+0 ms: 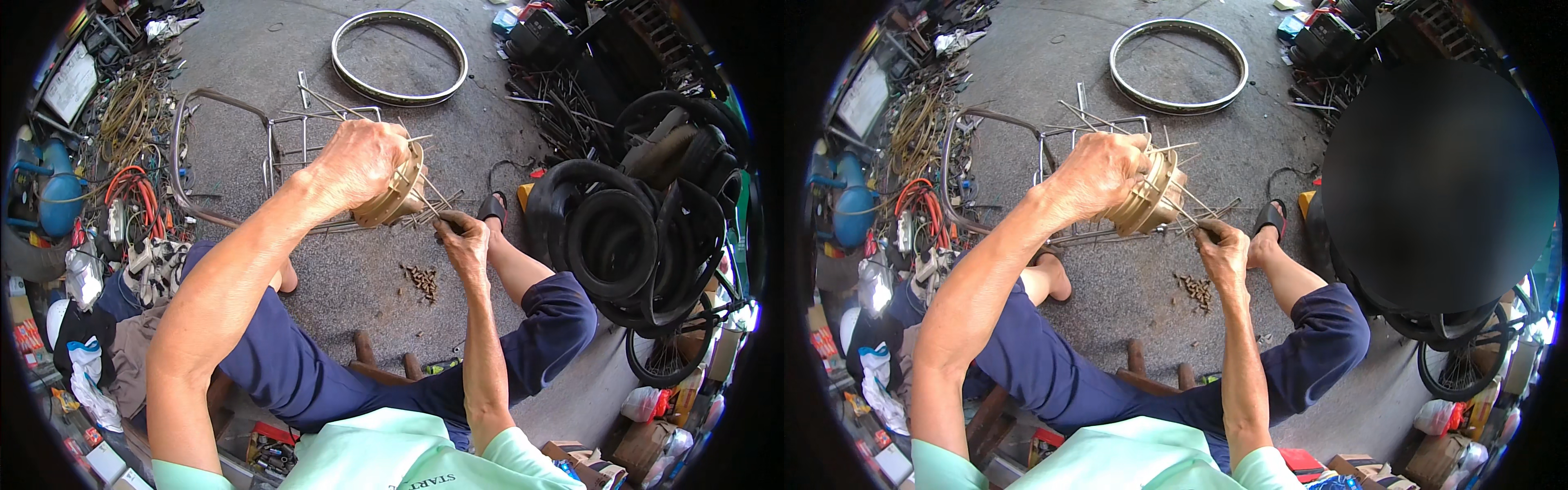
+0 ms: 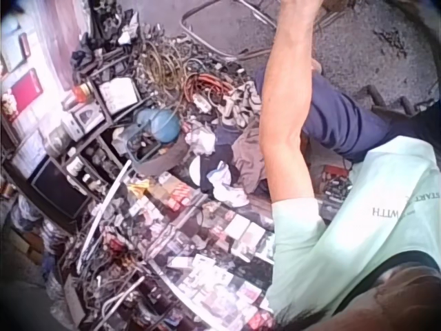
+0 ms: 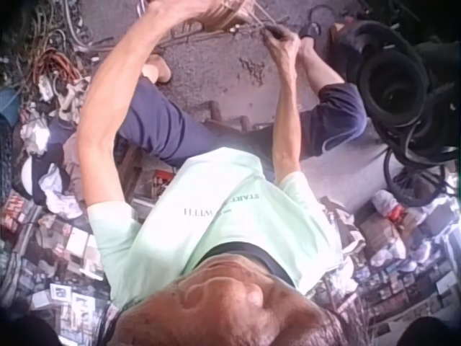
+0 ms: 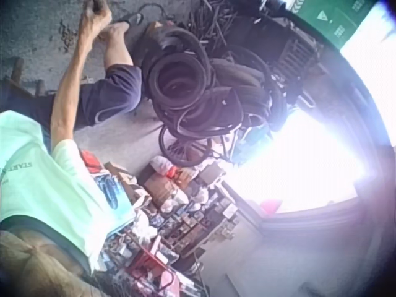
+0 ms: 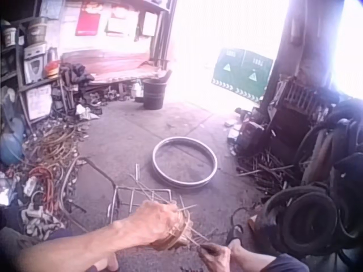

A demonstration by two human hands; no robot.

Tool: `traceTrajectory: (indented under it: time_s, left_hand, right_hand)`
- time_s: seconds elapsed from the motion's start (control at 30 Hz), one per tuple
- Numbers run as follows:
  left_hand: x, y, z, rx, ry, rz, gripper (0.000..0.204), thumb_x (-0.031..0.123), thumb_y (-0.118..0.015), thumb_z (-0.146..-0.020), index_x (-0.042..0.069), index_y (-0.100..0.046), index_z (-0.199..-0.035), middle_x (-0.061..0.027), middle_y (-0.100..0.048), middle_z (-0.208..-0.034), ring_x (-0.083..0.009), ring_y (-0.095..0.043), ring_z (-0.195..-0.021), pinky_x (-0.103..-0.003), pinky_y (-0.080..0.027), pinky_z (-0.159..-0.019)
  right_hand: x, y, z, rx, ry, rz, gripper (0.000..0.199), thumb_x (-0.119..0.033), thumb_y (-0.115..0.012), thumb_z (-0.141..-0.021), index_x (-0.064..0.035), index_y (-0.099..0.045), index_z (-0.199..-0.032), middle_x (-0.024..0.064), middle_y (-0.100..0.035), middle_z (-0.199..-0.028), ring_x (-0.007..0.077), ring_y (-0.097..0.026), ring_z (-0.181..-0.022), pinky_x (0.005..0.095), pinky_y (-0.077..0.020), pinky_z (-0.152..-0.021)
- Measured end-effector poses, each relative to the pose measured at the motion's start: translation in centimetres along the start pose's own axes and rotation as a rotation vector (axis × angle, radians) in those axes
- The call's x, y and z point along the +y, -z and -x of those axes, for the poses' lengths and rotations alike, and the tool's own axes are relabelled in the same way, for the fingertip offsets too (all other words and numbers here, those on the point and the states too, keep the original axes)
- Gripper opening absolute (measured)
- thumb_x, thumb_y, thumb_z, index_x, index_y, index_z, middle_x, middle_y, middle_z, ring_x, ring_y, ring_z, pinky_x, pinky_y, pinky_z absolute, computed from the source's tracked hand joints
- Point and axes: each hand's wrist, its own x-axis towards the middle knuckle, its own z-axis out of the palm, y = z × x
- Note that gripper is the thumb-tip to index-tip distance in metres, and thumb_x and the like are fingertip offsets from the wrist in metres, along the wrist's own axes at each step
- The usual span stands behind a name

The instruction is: The person inserts metal spokes into the holes of a bicycle hub, arranging them radially. They repeatedly adjust the spokes by hand to ensure they are properly seated and aligned.

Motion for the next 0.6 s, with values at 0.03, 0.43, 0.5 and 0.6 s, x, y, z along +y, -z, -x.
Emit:
traceTrajectory:
  time_s: [0.03, 0.43, 0.5, 0.6]
  left_hand:
    - [0.2, 0.1, -0.1, -0.009, 0.014, -0.003, 0.012, 0.010, -0.070, -0.080, 0.003, -0.073, -0.089, -0.0112, -0.062, -0.085, -0.0320, -0.069, -0.079, -0.042, -0.056, -0.072]
    - [-3.2, 3.8, -0.1, -0.079, 0.315, 0.050, 0.018, 0.014, -0.063, -0.092, -0.002, -0.071, -0.096, -0.0149, -0.071, -0.087, -0.0273, -0.070, -0.085, -0.042, -0.054, -0.080]
    - [-4.0, 5.1, 0.2, -0.006, 0.378, 0.128, 0.024, 0.022, -0.066, -0.093, -0.002, -0.070, -0.093, -0.0087, -0.065, -0.074, -0.0196, -0.065, -0.070, -0.036, -0.055, -0.068]
    - [-4.2, 5.7, 0.6, 0.118, 0.446, 0.242, 0.028, 0.027, -0.068, -0.095, -0.001, -0.068, -0.090, -0.0029, -0.059, -0.067, -0.0114, -0.058, -0.058, -0.029, -0.052, -0.054]
  right_hand:
    - [0.0, 0.1, -0.1, -0.040, -0.001, -0.076, 0.017, -0.006, -0.072, -0.090, 0.0026, -0.074, -0.104, 0.0042, -0.073, -0.083, 0.0099, -0.067, -0.072, 0.0247, -0.0555, -0.065]
    - [-1.8, 0.3, -0.9, -0.268, -0.080, -0.502, 0.025, -0.016, -0.076, -0.091, 0.0035, -0.072, -0.107, 0.0089, -0.074, -0.088, 0.0144, -0.070, -0.075, 0.0289, -0.0588, -0.068]
    - [-2.0, 0.0, -0.6, -0.310, -0.077, -0.526, 0.027, -0.021, -0.076, -0.091, 0.0025, -0.073, -0.104, 0.0078, -0.074, -0.085, 0.0125, -0.069, -0.073, 0.0276, -0.0562, -0.062]
    - [-1.5, -0.7, 0.0, -0.281, -0.089, -0.511, 0.029, -0.024, -0.075, -0.092, 0.0017, -0.073, -0.104, 0.0070, -0.074, -0.084, 0.0116, -0.067, -0.070, 0.0263, -0.0539, -0.060]
